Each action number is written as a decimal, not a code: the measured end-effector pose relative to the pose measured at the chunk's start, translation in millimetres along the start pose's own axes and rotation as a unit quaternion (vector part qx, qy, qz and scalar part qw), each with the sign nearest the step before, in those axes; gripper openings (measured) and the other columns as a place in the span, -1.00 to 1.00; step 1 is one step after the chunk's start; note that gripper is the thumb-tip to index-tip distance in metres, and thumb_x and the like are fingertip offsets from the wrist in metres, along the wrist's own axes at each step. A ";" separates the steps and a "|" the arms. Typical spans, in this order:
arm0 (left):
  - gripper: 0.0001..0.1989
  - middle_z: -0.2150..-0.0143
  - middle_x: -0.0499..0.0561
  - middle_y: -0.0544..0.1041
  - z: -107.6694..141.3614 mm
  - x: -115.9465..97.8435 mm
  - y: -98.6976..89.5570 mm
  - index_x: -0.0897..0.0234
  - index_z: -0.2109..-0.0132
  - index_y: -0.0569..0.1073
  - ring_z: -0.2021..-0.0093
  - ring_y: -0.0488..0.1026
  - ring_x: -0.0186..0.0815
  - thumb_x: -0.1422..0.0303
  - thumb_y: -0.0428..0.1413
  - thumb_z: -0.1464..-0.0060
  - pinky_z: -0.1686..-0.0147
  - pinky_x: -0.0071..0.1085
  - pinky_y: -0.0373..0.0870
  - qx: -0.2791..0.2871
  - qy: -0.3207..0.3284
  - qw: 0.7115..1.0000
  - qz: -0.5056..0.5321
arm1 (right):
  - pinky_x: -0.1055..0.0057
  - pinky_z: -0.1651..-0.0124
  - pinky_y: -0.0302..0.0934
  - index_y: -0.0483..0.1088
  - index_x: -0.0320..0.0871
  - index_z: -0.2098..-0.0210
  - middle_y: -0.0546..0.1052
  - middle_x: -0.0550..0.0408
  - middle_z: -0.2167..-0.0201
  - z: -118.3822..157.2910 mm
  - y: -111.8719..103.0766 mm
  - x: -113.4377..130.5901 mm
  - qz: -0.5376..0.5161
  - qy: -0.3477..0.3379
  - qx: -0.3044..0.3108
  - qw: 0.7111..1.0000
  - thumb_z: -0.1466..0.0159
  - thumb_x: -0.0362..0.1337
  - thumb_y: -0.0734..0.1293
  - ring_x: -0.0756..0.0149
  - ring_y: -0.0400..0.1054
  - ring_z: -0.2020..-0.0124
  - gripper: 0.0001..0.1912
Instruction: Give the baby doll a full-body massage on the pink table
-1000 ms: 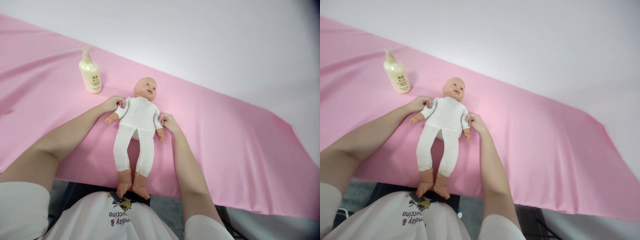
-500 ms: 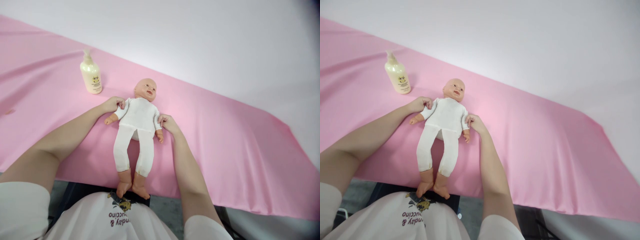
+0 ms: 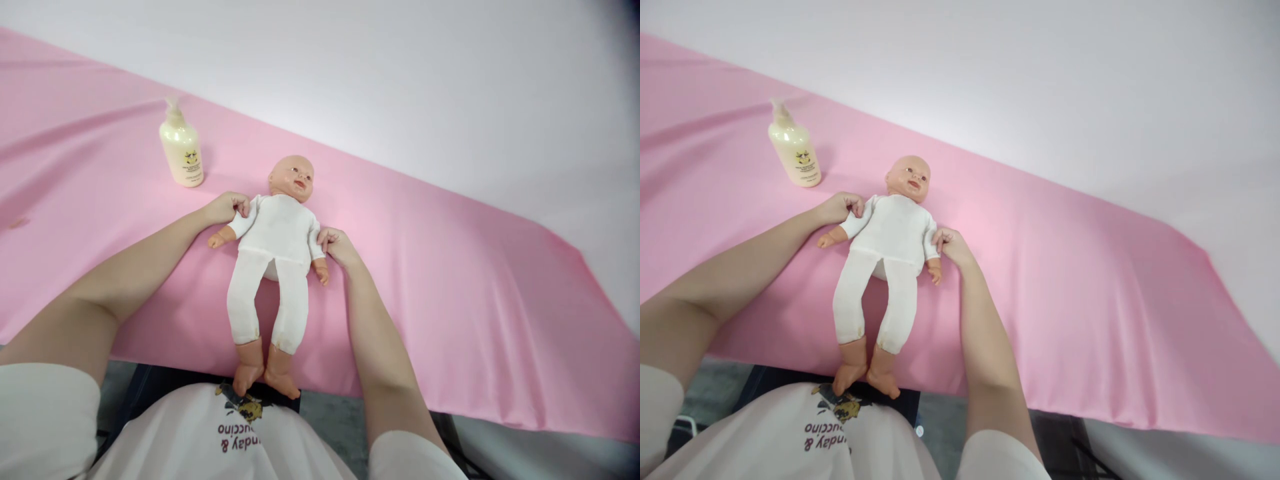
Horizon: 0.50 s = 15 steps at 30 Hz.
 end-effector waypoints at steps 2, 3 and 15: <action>-0.87 0.52 -0.13 0.48 -0.1 0.0 -0.1 0.29 0.52 0.48 0.48 0.38 -0.45 0.52 0.09 0.36 0.43 -0.52 0.29 0.001 0.001 1.000 0.001 | 0.51 0.40 0.03 0.37 -0.12 0.55 0.26 0.34 0.75 -0.1 0.0 0.0 -0.007 0.000 -0.001 1.000 0.23 -0.37 0.15 0.48 0.10 0.64 -0.76; -0.88 0.52 -0.13 0.47 -0.2 0.4 -0.4 0.30 0.52 0.47 0.48 0.38 -0.45 0.52 0.09 0.36 0.43 -0.52 0.29 0.000 0.000 1.000 0.001 | 0.51 0.41 0.03 0.37 -0.12 0.55 0.26 0.34 0.75 -0.2 -0.5 -0.1 -0.012 0.001 -0.004 1.000 0.23 -0.38 0.15 0.49 0.10 0.64 -0.76; -0.82 0.48 -0.11 0.44 0.3 3.8 -11.3 0.30 0.51 0.38 0.44 0.38 -0.46 0.55 0.22 0.35 0.36 -0.49 0.30 -0.077 -0.025 0.990 0.116 | 0.47 0.28 0.28 0.25 -0.06 0.54 0.17 0.34 0.68 -1.8 -16.6 -6.2 -0.132 -0.002 -0.116 0.984 0.11 -0.34 0.39 0.45 0.18 0.56 -0.79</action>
Point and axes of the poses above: each hand's wrist, its own z-axis away from the middle knuckle, its own y-axis out of the palm, x = y × z, the point moved 9 cm from there along -z, towards the middle knuckle
